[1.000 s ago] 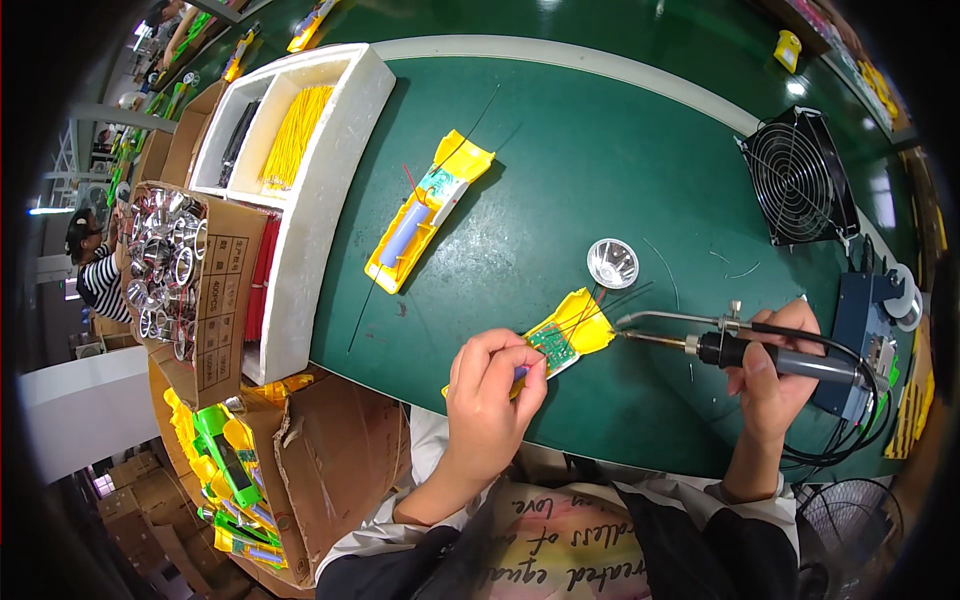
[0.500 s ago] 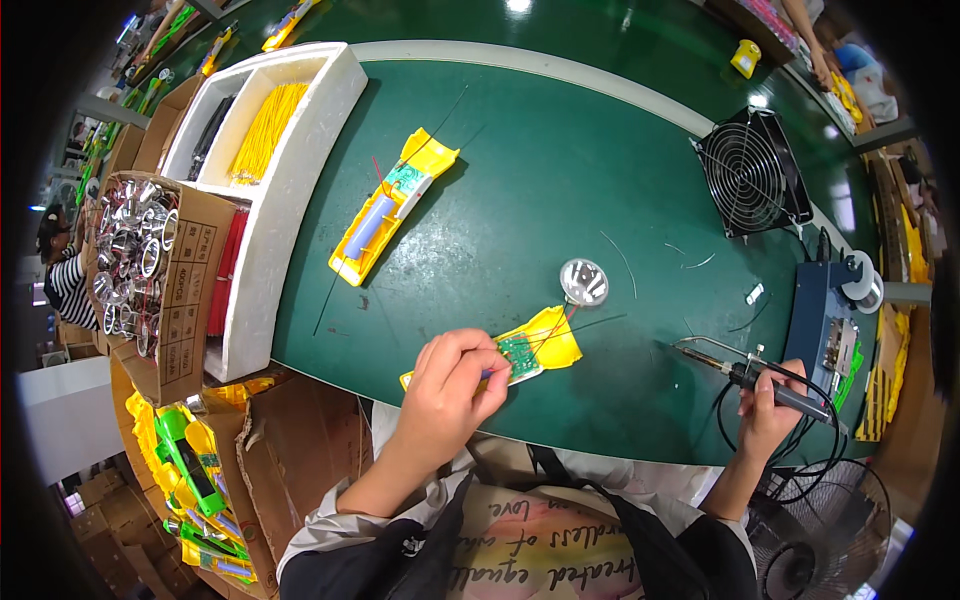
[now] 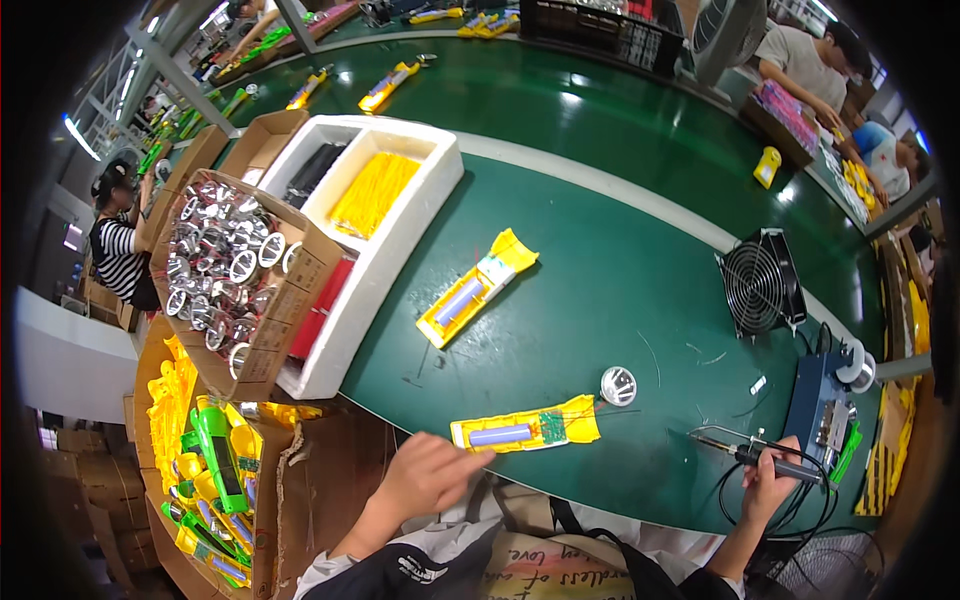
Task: The person solders wires and circuit boards into flashlight casings using a soldering iron and places the assembled flashlights onto a conveyor belt.
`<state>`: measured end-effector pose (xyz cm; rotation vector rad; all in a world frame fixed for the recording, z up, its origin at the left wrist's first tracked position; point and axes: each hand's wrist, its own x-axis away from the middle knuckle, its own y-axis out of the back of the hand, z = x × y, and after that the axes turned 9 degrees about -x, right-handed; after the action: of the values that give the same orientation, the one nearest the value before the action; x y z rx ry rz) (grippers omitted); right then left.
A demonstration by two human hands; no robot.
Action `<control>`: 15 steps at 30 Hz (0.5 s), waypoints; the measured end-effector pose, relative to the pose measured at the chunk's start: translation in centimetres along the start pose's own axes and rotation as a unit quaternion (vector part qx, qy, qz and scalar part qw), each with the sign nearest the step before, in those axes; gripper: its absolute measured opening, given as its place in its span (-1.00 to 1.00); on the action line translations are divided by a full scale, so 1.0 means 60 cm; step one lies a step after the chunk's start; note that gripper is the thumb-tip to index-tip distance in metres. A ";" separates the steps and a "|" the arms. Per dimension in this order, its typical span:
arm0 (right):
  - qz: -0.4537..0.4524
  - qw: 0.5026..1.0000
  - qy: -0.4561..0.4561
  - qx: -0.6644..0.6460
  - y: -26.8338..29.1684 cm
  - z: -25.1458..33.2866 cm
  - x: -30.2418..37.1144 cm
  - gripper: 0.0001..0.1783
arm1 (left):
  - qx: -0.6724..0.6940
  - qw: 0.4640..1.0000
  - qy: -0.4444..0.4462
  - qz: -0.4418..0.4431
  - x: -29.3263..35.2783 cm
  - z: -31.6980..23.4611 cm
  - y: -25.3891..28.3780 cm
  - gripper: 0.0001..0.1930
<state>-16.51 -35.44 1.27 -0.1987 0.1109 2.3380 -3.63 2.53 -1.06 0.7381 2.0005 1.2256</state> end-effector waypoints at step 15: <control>0.097 0.993 0.025 -0.055 -0.048 0.019 -0.013 -0.67 | 0.125 0.978 0.041 -0.161 -0.043 -0.024 -0.016 -0.72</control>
<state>-14.05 -33.82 2.49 -0.3143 0.0272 2.5357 -3.25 -0.55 -0.82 0.4577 2.2637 0.8379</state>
